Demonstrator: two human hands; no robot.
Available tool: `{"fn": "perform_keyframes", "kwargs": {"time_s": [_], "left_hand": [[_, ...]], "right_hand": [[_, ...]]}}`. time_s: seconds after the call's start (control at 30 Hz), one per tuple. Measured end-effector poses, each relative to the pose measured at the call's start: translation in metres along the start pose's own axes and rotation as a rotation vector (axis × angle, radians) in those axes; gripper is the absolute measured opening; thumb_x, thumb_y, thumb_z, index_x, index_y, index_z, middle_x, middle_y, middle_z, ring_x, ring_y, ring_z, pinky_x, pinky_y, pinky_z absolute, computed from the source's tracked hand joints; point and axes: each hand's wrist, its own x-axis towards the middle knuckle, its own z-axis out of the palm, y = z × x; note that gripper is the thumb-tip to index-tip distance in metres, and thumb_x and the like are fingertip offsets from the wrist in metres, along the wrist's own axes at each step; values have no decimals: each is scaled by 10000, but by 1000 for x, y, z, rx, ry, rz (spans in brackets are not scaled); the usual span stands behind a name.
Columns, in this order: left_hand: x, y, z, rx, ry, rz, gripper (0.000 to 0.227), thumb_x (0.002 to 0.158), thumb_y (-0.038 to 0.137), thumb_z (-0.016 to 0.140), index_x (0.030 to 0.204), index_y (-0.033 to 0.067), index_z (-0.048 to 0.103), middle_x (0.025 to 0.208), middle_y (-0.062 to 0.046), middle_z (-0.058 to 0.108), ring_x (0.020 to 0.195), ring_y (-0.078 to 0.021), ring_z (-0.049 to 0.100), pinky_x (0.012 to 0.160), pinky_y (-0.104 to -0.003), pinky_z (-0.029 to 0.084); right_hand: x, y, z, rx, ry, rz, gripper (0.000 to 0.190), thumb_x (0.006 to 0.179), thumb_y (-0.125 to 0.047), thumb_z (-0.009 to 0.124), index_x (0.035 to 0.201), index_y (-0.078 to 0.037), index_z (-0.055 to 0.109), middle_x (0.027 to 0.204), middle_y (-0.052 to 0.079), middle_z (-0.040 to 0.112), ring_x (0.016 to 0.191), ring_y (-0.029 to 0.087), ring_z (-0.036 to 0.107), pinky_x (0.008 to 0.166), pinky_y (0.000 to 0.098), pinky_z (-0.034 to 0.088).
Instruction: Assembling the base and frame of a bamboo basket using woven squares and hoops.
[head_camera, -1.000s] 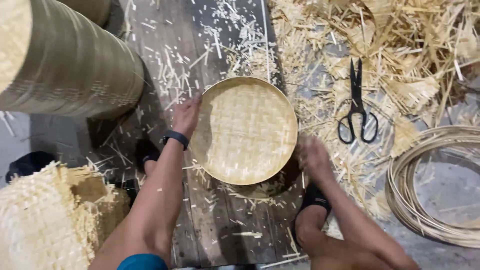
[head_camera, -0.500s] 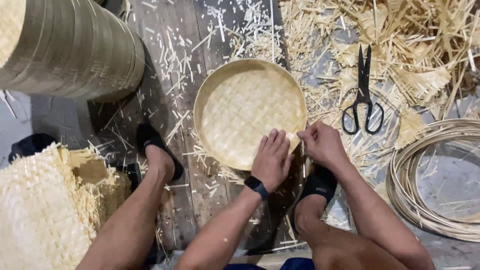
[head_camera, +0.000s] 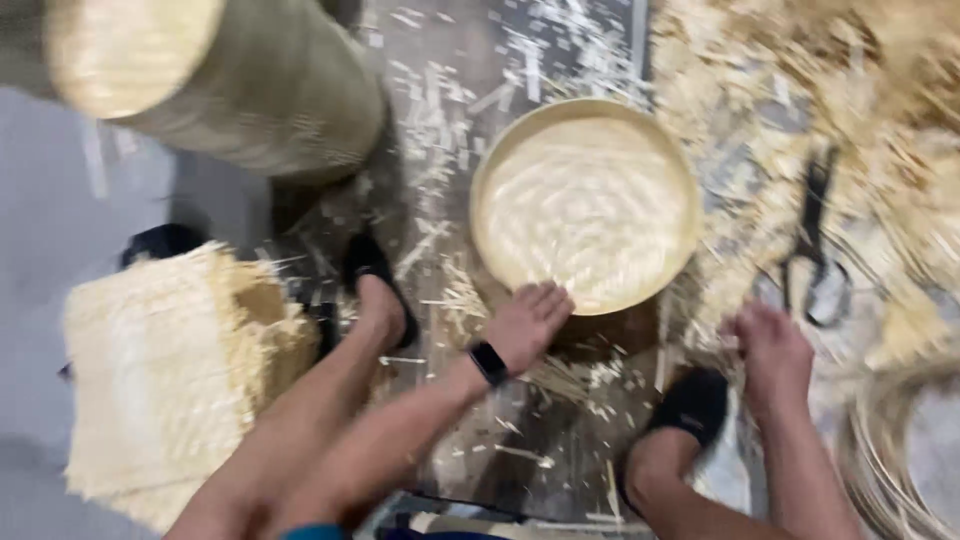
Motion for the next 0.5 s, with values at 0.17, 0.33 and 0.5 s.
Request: {"fn": "perform_keyframes", "kwargs": {"time_s": [0.17, 0.33, 0.5], "left_hand": [[22, -150, -196, 170, -109, 43, 295, 848, 125, 662, 1142, 120, 681, 1210, -74, 678, 1164, -282, 621, 978, -413, 514], [-1, -273, -322, 318, 166, -271, 241, 991, -44, 643, 1133, 139, 706, 1101, -82, 723, 1034, -283, 679, 909, -407, 562], [-33, -328, -347, 344, 305, -721, 282, 890, -47, 664, 1103, 79, 798, 913, -204, 741, 771, -347, 713, 762, -442, 562]], "right_hand": [[-21, 93, 18, -377, -98, -219, 277, 1064, -245, 638, 1105, 11, 737, 755, 92, 702, 689, 164, 611, 662, 305, 500], [-27, 105, 24, -498, -131, -331, 242, 987, -227, 670, 1120, -46, 760, 818, 65, 737, 711, 156, 645, 706, 310, 526], [-31, 94, 30, -778, -119, -256, 251, 929, -259, 715, 1133, -127, 777, 820, 144, 751, 738, 228, 689, 715, 357, 567]]}}
